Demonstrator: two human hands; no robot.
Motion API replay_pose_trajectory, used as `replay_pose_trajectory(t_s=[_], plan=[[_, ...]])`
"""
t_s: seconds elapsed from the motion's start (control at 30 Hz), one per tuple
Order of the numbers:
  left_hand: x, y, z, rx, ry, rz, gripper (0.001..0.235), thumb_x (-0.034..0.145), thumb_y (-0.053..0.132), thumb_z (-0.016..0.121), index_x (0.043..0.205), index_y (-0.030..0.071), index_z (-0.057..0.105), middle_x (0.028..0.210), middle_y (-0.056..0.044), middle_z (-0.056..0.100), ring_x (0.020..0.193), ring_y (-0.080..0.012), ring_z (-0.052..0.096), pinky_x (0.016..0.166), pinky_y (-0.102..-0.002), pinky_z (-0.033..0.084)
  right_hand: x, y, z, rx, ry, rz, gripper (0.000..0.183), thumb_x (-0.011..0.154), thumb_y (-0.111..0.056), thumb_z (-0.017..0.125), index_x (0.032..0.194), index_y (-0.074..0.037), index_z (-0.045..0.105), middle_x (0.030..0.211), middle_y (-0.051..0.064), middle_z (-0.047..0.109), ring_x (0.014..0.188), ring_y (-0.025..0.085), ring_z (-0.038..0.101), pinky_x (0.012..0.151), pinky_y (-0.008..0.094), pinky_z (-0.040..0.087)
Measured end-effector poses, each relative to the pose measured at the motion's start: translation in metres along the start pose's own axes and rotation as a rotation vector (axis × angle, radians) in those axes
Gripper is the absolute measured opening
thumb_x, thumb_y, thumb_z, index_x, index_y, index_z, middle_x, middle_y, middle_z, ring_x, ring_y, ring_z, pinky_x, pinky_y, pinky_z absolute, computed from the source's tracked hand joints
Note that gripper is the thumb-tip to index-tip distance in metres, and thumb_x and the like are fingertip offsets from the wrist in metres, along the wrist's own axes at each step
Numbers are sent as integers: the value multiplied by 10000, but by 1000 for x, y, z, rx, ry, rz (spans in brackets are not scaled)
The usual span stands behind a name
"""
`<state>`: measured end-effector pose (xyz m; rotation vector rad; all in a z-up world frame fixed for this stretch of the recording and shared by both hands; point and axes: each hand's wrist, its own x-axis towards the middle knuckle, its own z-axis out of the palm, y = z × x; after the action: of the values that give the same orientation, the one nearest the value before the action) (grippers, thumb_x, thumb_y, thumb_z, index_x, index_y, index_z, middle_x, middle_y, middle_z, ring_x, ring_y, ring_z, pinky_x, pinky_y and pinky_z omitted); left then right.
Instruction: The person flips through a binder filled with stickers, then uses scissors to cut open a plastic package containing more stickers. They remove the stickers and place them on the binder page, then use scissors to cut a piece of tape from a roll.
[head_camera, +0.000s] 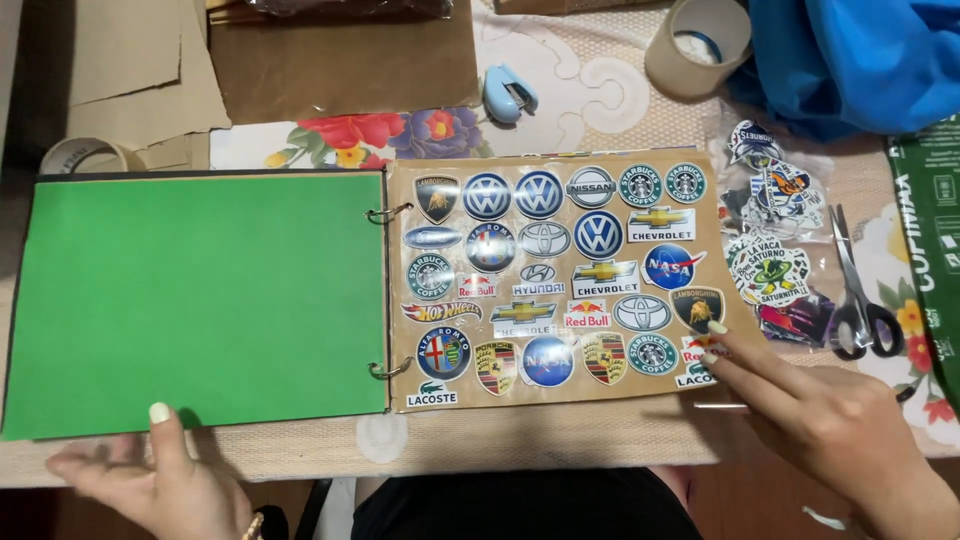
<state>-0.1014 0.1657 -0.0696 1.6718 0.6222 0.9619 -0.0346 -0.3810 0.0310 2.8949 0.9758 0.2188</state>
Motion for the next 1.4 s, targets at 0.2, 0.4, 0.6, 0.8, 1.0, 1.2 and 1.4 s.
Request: replay_pose_trajectory(t_s=[0.2, 0.4, 0.6, 0.8, 1.0, 1.2, 1.4], plan=[[-52, 87, 78, 432, -326, 584, 863, 972, 610, 600, 1635, 185, 246, 1711, -58, 119, 1691, -387, 122, 1475, -682, 230, 51, -10, -53, -103, 348, -92, 244, 999, -76, 578, 1144, -144, 763, 1165, 20, 780, 583, 176, 630, 527, 303, 461], [-96, 157, 177, 300, -850, 1098, 456, 955, 296, 659, 1284, -6, 571, 1314, -235, 591, 1239, -384, 574, 1039, -487, 477, 77, -21, -90, -120, 595, -113, 176, 1049, -50, 680, 1082, -74, 851, 1122, 161, 834, 576, 200, 564, 519, 334, 418], [-62, 170, 177, 95, -632, 807, 361, 785, -97, 599, 1126, -39, 702, 1030, -171, 762, 875, -255, 738, 777, -338, 616, 38, -11, -45, 221, 657, 115, 290, 997, 84, 761, 1260, 135, 650, 1296, 415, 651, 1156, 495, 704, 955, 503, 571], [-24, 139, 145, 60, -301, 419, 165, 948, 70, 773, 966, -39, 651, 748, -47, 583, 632, -110, 402, 570, -260, 322, 10, -12, 36, 294, 200, 136, 435, 832, -198, 710, 1266, -210, 680, 1346, 8, 675, 753, 89, 738, 536, 226, 577], [-32, 127, 142, -127, -308, 220, 719, 1022, -58, 709, 1523, 74, 210, 1541, -151, 453, 881, -151, 523, 783, -259, 446, -23, -3, 42, 43, -42, 22, 553, 762, -166, 652, 1307, -238, 594, 1450, -64, 585, 510, 134, 650, 456, 315, 522], [-50, 94, 153, 97, -371, 814, 658, 1016, -134, 721, 1505, 127, 366, 1250, 79, 205, 656, -215, 321, 564, -338, 316, 2, -8, -2, -127, 76, -48, 402, 902, -49, 646, 1265, -219, 660, 1286, -52, 705, 536, 145, 610, 528, 300, 494], [-78, 159, 190, 65, -772, 1095, 372, 920, 312, 689, 1007, -48, 724, 1187, -235, 677, 1126, -424, 672, 921, -472, 597, 63, -19, -74, -198, 402, -107, 194, 1051, -95, 617, 1122, -90, 797, 1105, 49, 817, 632, 167, 652, 533, 288, 418]])
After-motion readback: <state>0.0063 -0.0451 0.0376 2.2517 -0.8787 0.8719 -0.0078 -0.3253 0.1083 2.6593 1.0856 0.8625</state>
